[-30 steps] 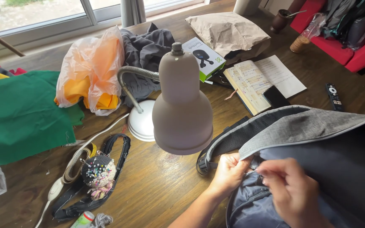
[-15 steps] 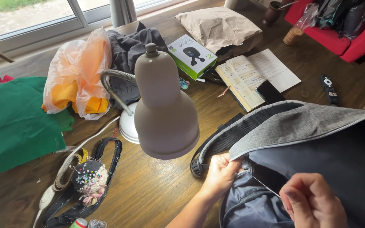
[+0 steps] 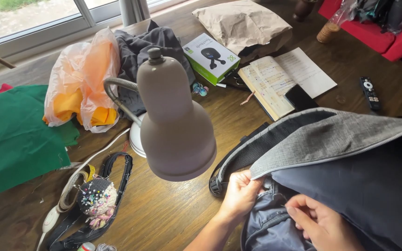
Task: The person sews the inner lining of a backpack by hand using a needle and thread, pulling the thread through the fabric multiple times.
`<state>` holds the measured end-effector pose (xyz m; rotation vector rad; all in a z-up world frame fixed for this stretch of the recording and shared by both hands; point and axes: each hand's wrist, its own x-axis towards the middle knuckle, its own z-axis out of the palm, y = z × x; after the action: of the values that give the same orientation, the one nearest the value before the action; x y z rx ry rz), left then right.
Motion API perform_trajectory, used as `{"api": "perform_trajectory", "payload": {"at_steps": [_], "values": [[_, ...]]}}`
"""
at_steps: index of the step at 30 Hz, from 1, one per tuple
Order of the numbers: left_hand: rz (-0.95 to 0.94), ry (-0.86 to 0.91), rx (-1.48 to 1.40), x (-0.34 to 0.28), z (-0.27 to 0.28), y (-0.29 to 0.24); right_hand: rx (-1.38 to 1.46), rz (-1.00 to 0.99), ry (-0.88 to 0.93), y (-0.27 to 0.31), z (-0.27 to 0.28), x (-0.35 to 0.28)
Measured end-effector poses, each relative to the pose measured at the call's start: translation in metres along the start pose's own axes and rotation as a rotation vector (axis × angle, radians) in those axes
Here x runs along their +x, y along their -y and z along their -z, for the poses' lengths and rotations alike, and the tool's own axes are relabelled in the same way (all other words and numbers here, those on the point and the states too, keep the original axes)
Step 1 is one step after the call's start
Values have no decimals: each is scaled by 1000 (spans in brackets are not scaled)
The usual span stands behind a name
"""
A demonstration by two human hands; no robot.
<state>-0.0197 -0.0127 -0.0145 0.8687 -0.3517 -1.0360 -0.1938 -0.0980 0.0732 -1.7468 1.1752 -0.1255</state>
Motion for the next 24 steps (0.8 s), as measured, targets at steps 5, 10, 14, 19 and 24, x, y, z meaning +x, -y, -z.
{"api": "perform_trajectory", "payload": {"at_steps": [5,10,14,19,24], "values": [[-8,16,-13,-1,-3,-5,-7,125,-61,4,-10,7],[0,29,-12,1,-3,0,-67,332,-112,-9,-12,12],[-1,32,2,3,-3,2,-101,347,-112,-5,-11,11],[-16,50,-6,5,-3,3,-63,279,-101,-5,-11,12],[12,21,29,4,-4,1,-11,163,-92,-3,-11,14]]}}
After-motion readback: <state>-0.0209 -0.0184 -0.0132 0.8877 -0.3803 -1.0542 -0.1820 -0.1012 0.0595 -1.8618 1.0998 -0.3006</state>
